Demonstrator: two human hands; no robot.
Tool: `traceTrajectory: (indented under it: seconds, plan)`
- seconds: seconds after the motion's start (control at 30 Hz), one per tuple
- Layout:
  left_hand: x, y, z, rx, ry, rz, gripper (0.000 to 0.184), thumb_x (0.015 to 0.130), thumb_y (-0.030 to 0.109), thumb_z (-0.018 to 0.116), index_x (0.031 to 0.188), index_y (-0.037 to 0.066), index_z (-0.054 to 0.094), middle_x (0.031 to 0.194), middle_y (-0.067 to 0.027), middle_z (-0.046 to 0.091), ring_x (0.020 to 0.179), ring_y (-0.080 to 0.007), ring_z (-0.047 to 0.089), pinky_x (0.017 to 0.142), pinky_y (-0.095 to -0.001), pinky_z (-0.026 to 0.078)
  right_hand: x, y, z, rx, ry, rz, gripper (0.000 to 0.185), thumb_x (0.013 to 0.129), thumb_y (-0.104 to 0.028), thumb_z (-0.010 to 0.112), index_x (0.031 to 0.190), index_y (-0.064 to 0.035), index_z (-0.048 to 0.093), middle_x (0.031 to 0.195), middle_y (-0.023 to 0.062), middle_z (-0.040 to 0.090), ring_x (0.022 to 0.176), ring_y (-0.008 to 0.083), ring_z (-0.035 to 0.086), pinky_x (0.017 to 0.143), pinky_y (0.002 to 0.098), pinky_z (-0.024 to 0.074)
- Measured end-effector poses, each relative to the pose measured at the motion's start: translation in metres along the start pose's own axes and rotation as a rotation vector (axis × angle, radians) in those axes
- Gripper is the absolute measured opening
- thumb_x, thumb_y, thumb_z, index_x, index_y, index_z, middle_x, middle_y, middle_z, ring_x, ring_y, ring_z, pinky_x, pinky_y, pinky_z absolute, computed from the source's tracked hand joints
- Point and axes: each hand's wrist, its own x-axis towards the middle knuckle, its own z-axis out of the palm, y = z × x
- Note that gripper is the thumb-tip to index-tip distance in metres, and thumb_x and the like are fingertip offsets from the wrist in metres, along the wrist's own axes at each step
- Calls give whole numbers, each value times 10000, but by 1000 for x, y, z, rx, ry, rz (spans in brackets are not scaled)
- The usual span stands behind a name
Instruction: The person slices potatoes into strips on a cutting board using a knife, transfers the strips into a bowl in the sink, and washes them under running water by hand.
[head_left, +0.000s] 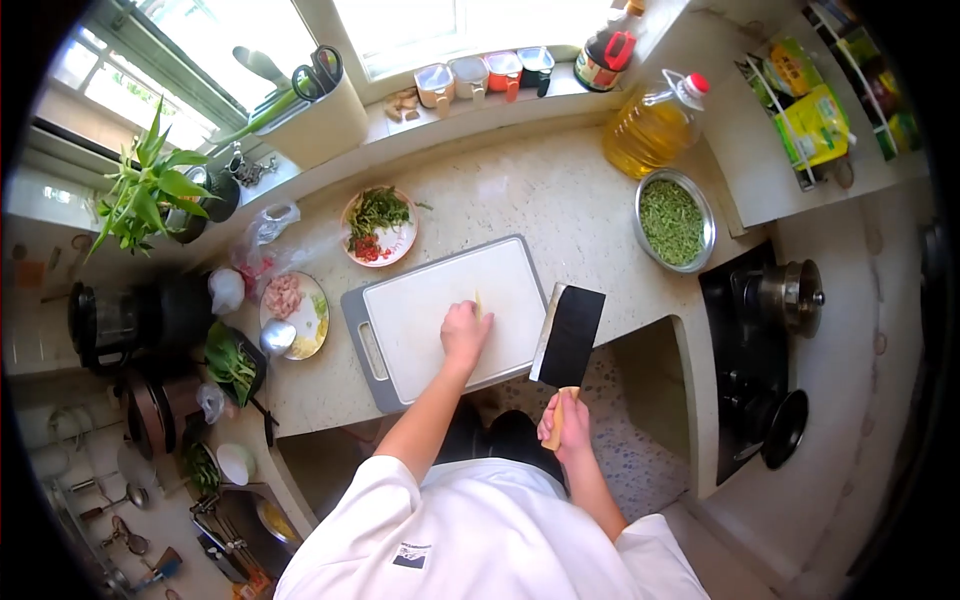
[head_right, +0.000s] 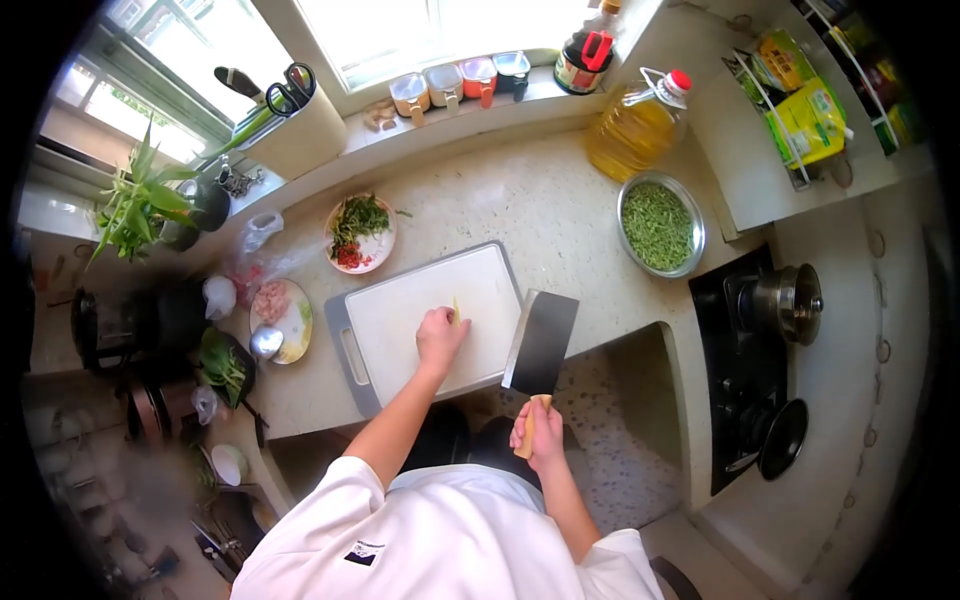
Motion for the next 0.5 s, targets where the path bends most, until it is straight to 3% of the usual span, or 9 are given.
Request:
traceTrajectory:
  seconds: [0.3,0.4,0.5]
  plan:
    - [23,7,4,166,-33,-50,189,798,297,734,877,130,776,888,-80,740,834,-314,720,766,-433,579,35,-25,15,-41,-26,12,371,1118,-411,454,947,-88,519,598,55,510,450,177,508,461,335,471]
    - [36,18,-5,245,-160,-136,209,765,313,728,869,140,781,900,-75,759,858,-292,731,761,-412,581,39,-32,8,1,-22,16,338,1117,-364,483,942,-79,535,617,61,539,460,173,517,468,330,481]
    - [39,24,-14,212,-225,-222,223,757,330,713,861,146,783,941,-81,769,895,-298,738,782,-425,585,46,-43,2,-65,-12,4,375,1112,-423,466,945,-92,523,585,53,501,442,176,504,452,334,467]
